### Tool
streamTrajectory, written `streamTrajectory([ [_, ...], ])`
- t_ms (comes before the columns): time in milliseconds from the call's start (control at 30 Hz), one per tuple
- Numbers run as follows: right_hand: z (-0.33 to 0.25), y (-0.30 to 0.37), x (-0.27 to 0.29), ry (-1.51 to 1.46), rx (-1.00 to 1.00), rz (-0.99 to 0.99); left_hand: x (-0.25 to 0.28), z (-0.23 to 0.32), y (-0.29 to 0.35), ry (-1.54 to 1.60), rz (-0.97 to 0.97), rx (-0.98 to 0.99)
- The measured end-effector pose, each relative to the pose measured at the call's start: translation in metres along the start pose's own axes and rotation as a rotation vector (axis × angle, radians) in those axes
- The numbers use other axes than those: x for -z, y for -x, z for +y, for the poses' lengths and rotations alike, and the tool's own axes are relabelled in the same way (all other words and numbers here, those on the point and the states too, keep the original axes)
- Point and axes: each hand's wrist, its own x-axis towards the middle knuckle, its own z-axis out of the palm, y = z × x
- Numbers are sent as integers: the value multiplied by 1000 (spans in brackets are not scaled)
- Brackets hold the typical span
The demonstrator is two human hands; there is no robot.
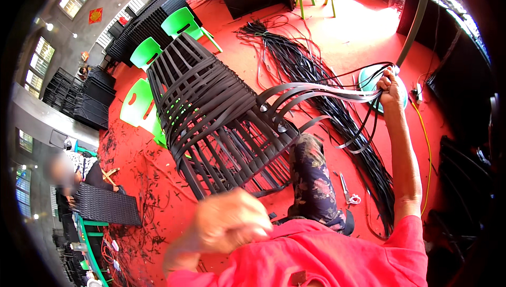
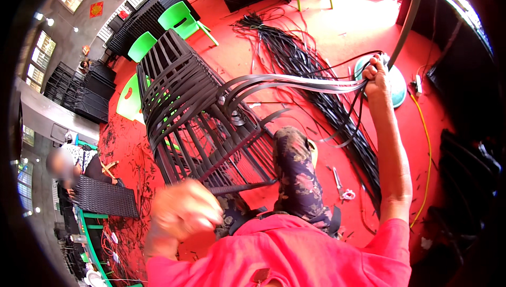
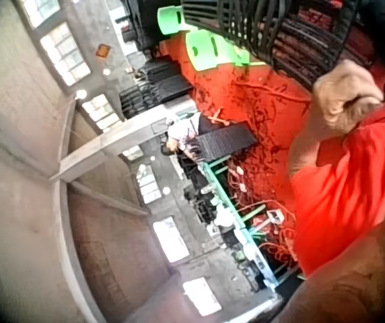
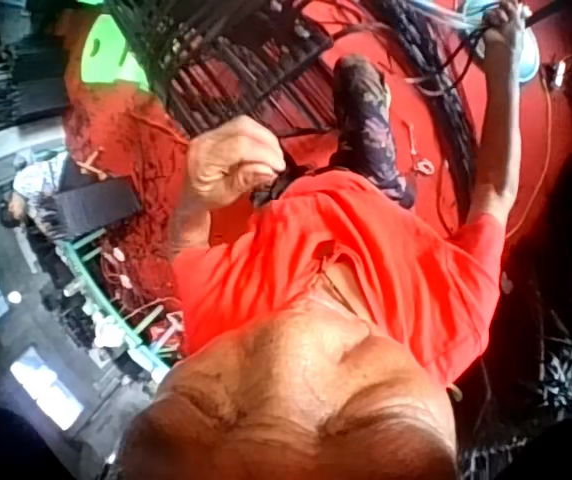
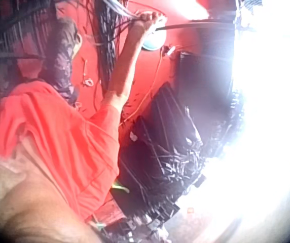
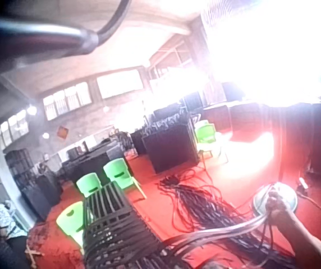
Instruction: The person weaves black synthetic strips through the frame of a chair, pulling them tight and securing them around the structure. They bundle excess strips together and wrap them into a coil.
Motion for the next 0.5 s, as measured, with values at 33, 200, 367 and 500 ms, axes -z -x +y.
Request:
streamTrajectory([
  [33, 1, 9, -6, 122, 70, -32, -16, -6, 7, 91, -34, 9],
  [200, 15, 63, -50, 536, 278, -287, -27, -6, 15, -287, 131, -72],
  [367, 16, 120, -117, 1157, 431, -564, 29, 7, -50, -690, 261, -286],
  [500, 4, 145, -163, 1545, 733, -1004, 37, -2, -132, -1081, 97, -672],
])
